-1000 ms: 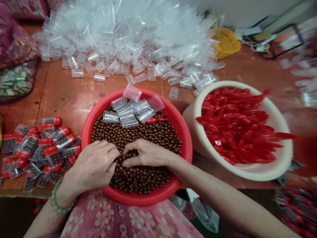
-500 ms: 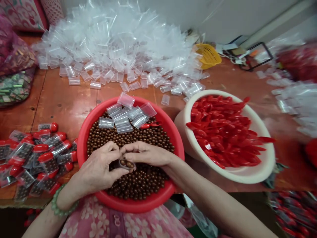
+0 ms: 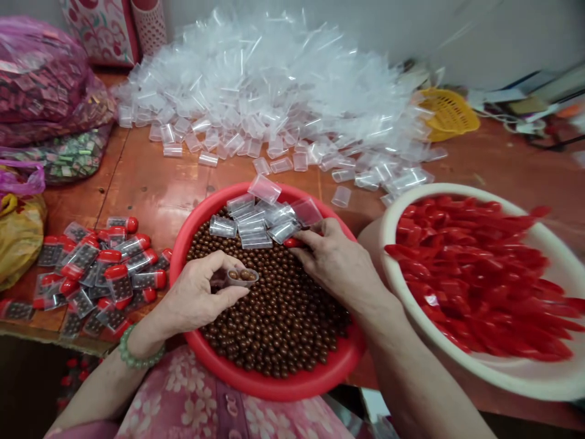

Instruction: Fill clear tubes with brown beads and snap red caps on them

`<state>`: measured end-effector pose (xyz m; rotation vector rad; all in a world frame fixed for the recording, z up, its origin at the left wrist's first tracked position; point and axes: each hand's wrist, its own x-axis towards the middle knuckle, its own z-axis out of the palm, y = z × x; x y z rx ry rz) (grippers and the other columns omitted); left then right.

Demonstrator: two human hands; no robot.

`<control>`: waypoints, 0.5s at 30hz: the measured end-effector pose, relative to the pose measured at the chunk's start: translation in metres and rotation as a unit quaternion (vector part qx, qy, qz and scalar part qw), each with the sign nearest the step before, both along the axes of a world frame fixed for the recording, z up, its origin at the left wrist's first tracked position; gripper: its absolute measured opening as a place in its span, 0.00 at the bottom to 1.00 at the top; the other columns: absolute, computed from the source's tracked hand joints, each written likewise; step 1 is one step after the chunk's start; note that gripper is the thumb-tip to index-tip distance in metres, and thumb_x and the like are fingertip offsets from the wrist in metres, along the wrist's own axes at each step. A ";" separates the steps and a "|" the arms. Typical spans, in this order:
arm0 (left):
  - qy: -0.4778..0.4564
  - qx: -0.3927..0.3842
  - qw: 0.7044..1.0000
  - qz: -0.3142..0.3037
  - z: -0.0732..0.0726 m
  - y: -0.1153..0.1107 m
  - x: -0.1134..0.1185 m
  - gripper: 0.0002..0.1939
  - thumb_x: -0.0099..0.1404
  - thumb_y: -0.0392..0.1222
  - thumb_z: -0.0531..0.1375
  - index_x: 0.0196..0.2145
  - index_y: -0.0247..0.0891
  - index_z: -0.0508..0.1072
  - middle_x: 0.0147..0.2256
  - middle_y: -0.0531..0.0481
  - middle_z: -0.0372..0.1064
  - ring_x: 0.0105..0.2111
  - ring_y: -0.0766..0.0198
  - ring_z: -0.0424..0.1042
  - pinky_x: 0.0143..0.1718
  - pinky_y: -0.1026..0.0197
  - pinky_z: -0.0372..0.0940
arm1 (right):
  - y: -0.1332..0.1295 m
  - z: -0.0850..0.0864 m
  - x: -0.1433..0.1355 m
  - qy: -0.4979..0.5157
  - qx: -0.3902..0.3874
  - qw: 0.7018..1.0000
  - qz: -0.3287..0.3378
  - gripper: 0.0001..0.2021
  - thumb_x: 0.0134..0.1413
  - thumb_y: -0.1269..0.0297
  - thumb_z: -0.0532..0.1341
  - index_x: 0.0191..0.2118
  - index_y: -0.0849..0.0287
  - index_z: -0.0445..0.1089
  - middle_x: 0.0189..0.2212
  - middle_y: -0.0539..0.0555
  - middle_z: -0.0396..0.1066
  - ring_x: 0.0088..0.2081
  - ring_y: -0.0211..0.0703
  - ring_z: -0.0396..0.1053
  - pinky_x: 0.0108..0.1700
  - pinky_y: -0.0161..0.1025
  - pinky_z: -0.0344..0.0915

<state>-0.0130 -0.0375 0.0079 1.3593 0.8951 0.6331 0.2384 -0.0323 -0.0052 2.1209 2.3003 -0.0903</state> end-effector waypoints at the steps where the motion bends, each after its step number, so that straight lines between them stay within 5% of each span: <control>1: -0.020 -0.025 0.999 0.006 0.001 0.000 0.000 0.07 0.60 0.37 0.62 0.37 0.36 0.69 0.40 0.47 0.74 0.40 0.64 0.74 0.44 0.60 0.68 | 0.000 0.000 -0.002 0.000 -0.006 1.000 0.007 0.12 0.60 0.61 0.57 0.42 0.59 0.75 0.38 0.59 0.66 0.33 0.48 0.70 0.28 0.42 0.65; 5: -0.048 -0.053 0.997 0.024 0.011 -0.004 -0.003 0.08 0.61 0.36 0.61 0.40 0.36 0.68 0.41 0.46 0.74 0.40 0.64 0.75 0.45 0.59 0.69 | -0.008 0.004 -0.008 0.083 0.015 0.995 0.052 0.10 0.59 0.61 0.57 0.37 0.60 0.73 0.41 0.60 0.67 0.40 0.52 0.70 0.38 0.48 0.70; 8: -0.035 -0.005 0.999 0.000 0.021 -0.007 -0.006 0.07 0.63 0.36 0.60 0.41 0.36 0.70 0.40 0.46 0.74 0.39 0.64 0.74 0.43 0.61 0.68 | -0.018 0.016 -0.013 0.253 0.037 0.964 0.074 0.08 0.59 0.59 0.59 0.36 0.58 0.71 0.47 0.61 0.69 0.49 0.55 0.68 0.51 0.53 0.66; 11: -0.042 -0.017 0.999 0.014 0.021 -0.009 -0.006 0.07 0.64 0.38 0.60 0.40 0.37 0.68 0.38 0.47 0.74 0.38 0.64 0.74 0.42 0.61 0.68 | -0.027 0.031 -0.021 0.438 -0.029 0.897 0.050 0.08 0.60 0.58 0.59 0.40 0.55 0.69 0.42 0.56 0.73 0.44 0.48 0.72 0.44 0.44 0.69; 15: -0.110 -0.088 0.990 0.029 0.014 -0.009 -0.003 0.09 0.64 0.40 0.59 0.41 0.37 0.64 0.37 0.48 0.74 0.38 0.64 0.75 0.43 0.61 0.68 | -0.030 0.041 -0.033 0.531 -0.072 0.844 0.024 0.09 0.59 0.56 0.61 0.40 0.54 0.70 0.33 0.51 0.73 0.33 0.41 0.71 0.36 0.37 0.67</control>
